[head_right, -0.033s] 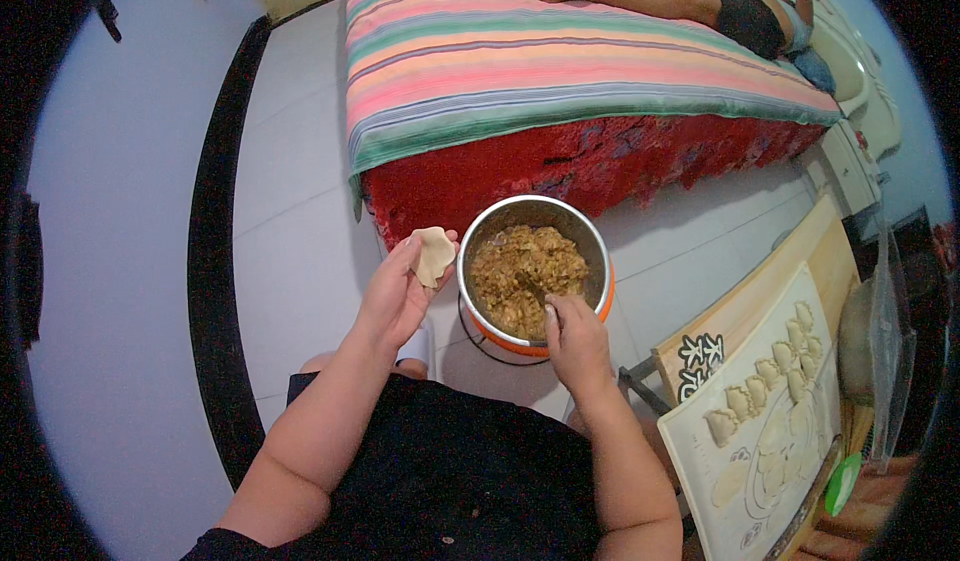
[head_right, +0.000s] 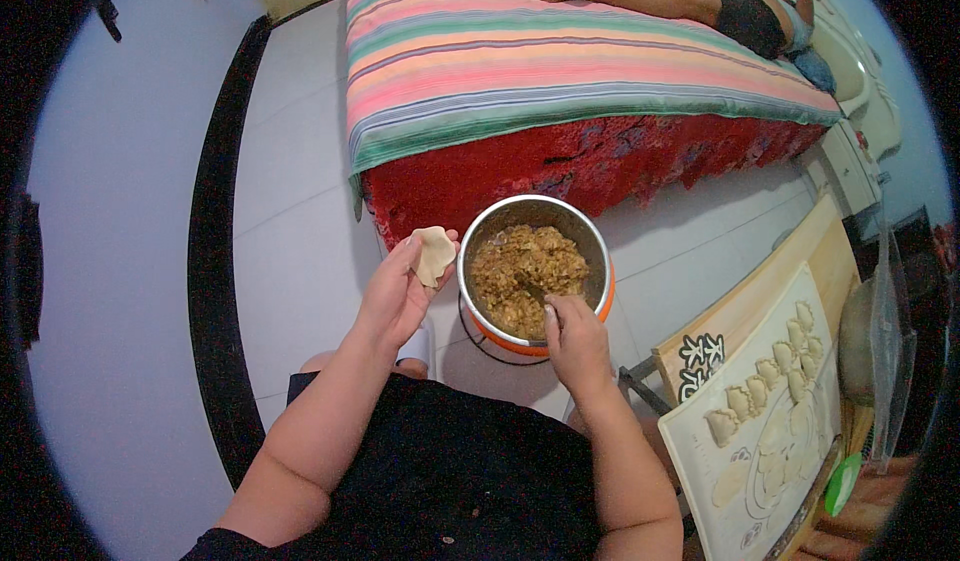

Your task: The person scoops filling from a bowl using a spoon and places it onto round dough wrappers. They fold and seal the wrappers into dumplings, then place the finished dumplings on a silicone mat. The person repeats this process multiple times.

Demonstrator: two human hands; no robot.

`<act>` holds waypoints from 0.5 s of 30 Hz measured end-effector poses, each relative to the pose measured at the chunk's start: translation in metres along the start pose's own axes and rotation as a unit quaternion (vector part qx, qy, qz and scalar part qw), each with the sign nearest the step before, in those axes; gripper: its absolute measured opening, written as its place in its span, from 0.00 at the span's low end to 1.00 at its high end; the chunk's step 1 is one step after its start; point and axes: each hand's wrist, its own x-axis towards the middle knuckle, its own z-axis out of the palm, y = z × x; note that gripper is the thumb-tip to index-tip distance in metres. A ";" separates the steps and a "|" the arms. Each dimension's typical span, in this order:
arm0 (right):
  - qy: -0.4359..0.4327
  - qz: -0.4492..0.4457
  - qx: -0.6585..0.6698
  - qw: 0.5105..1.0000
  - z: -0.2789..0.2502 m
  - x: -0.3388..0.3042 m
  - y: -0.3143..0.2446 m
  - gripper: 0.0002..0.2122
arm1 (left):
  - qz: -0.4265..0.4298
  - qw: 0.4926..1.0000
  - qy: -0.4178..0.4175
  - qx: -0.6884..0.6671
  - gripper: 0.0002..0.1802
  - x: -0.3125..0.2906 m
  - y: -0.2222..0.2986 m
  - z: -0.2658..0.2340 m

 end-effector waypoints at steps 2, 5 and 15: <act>0.005 0.001 0.005 1.000 0.004 -0.002 0.002 0.06 | 0.003 1.000 -0.001 -0.003 0.17 0.000 -0.001 -0.002; 0.005 0.020 0.019 1.000 0.008 -0.005 0.004 0.07 | 0.000 1.000 0.017 0.001 0.17 -0.001 0.000 0.003; -0.020 0.042 0.066 0.997 0.014 -0.008 -0.004 0.08 | -0.006 1.000 0.011 0.007 0.18 0.001 -0.002 0.001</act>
